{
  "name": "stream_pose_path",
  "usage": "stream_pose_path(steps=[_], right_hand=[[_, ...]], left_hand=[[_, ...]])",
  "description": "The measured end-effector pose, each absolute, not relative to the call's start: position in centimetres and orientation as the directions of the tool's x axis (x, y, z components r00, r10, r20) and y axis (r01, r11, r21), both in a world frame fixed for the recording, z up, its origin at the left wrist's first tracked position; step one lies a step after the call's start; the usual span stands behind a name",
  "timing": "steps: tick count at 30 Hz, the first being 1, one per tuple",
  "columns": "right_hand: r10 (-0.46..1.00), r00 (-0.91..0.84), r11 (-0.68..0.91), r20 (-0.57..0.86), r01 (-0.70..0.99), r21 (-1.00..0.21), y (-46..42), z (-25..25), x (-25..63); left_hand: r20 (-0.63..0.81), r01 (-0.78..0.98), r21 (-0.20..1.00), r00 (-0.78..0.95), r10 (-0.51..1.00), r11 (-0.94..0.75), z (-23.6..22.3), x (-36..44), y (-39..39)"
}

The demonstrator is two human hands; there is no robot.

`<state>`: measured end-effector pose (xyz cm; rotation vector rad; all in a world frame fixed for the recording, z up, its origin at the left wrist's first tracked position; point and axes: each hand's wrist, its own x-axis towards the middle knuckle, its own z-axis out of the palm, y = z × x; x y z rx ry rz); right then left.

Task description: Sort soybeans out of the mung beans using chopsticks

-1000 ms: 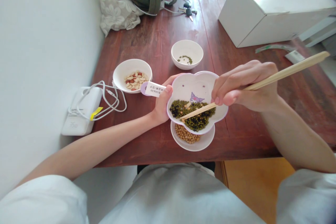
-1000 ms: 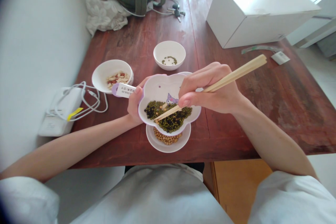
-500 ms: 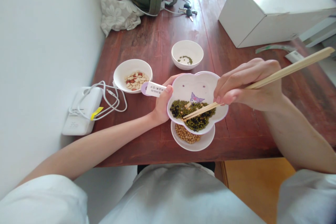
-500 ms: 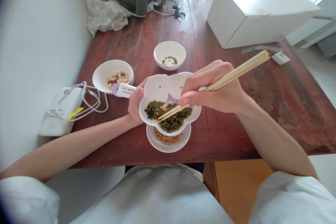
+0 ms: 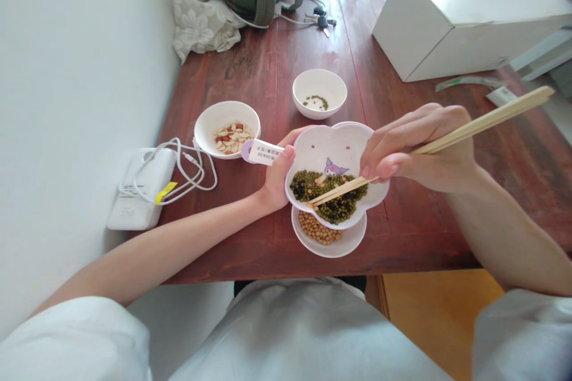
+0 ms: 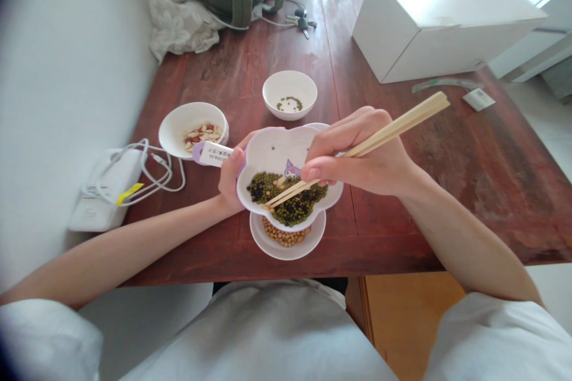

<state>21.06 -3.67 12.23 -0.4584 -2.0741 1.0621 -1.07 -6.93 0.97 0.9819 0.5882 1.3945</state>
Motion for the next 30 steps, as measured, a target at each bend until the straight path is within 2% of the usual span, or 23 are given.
stream_pose_path(steps=[11,14,19,30], right_hand=[[0.598,-0.597,0.583,0.535,-0.135,-0.802,-3.8,12.6,21.5],[0.616,-0.583,0.611,0.53,-0.072,-0.788,-3.7,12.8,21.9],[0.631,-0.644,0.606,0.433,0.06,-0.793,-3.6,12.9,21.8],[0.626,-0.648,0.584,0.433,0.022,-0.812,-3.7,12.3,21.4]], left_hand=[[0.157,-0.5,0.864,0.146,0.977,-0.064,1.2,-1.3,-7.1],[0.159,-0.5,0.864,0.145,0.977,-0.067,1.3,-1.3,-7.1],[0.18,-0.529,0.844,0.125,0.976,-0.088,1.2,-1.1,-7.1],[0.157,-0.5,0.863,0.14,0.978,-0.067,1.1,-1.1,-6.8]])
